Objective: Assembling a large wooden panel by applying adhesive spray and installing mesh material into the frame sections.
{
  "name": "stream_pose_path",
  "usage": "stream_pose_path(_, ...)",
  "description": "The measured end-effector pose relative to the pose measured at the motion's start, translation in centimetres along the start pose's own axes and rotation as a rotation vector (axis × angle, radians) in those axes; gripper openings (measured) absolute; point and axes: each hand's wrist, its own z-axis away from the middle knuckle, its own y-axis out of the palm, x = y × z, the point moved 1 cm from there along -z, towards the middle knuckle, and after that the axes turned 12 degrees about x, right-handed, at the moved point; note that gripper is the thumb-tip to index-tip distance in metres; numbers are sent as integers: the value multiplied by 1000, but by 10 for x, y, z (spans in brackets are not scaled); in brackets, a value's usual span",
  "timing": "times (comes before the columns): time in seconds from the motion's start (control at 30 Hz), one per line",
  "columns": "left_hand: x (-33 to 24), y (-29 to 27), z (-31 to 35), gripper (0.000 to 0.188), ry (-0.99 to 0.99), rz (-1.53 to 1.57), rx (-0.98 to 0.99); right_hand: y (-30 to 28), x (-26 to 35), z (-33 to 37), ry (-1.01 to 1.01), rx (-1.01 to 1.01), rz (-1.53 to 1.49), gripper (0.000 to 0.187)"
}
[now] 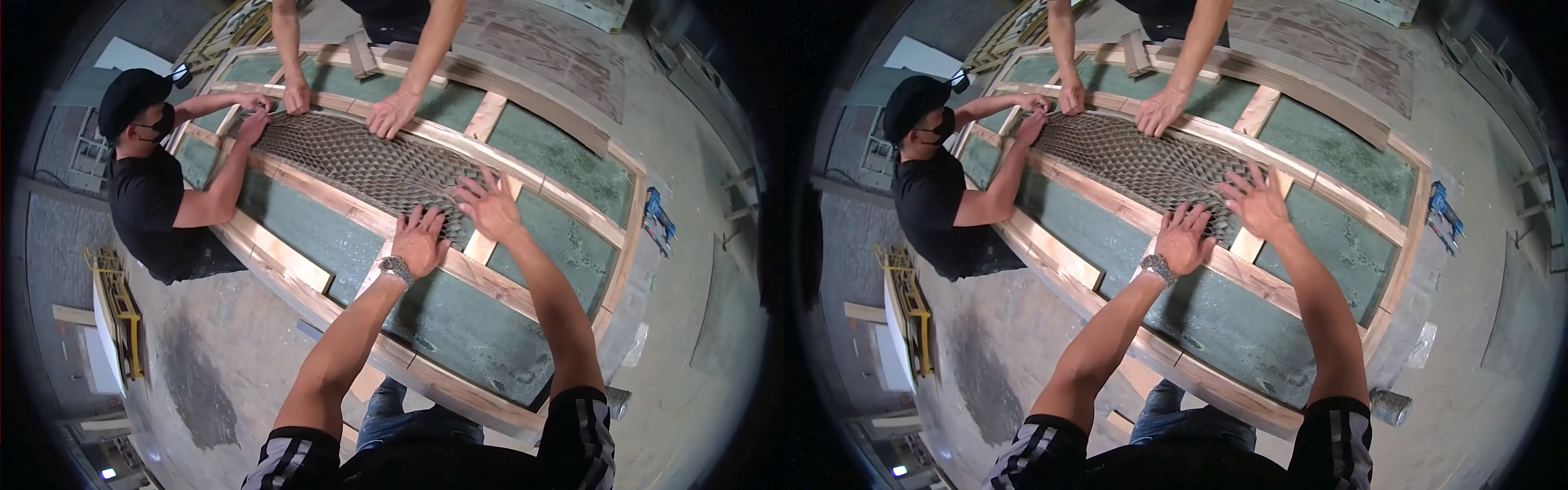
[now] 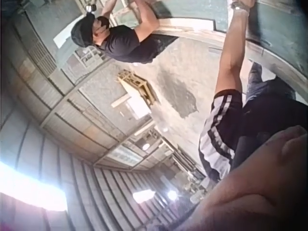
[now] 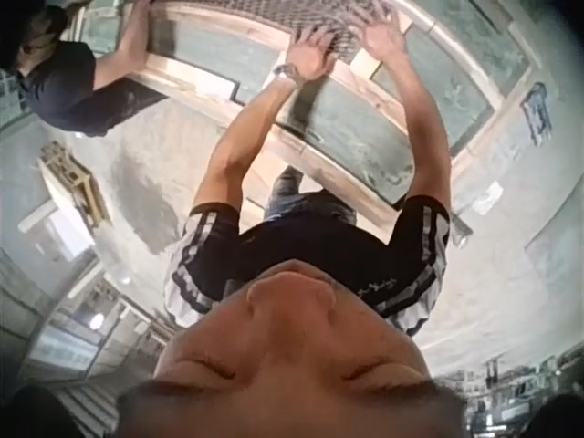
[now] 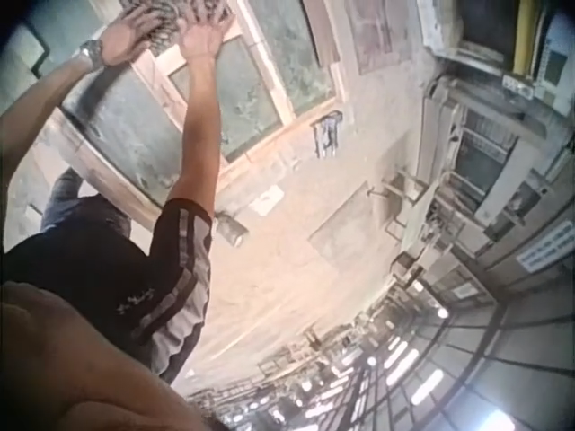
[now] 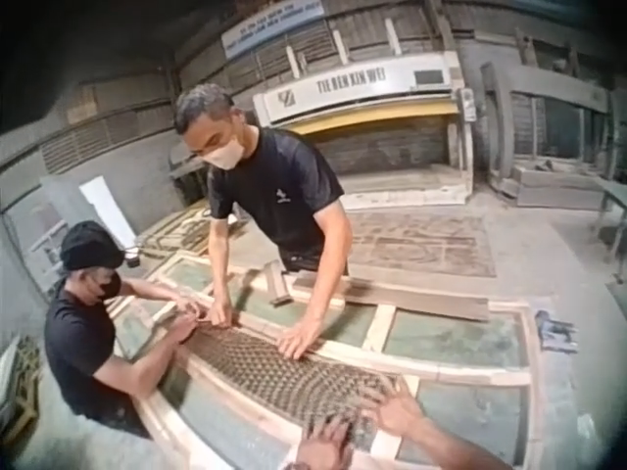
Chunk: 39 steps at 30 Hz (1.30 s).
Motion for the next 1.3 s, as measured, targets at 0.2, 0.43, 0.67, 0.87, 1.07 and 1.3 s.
stream_pose_path(0.2,31,-1,19,59,23,118,-175,-11,33,-3,65,-14,-30,54)
stream_pose_path(0.43,70,22,40,72,-143,-29,-170,-8,26,4,-72,-5,-137,53)
stream_pose_path(0.67,86,-7,37,63,-60,83,-89,-12,86,-9,-37,-130,-251,53)
stream_pose_path(0.87,160,-27,48,62,-100,88,-259,-12,152,-45,-152,-142,-311,56)
stream_pose_path(1.07,188,-25,52,70,36,-3,-154,-9,179,-99,-163,-86,-253,57)
stream_pose_path(1.3,301,-54,49,65,56,106,-186,-57,196,-196,-343,90,-280,55)
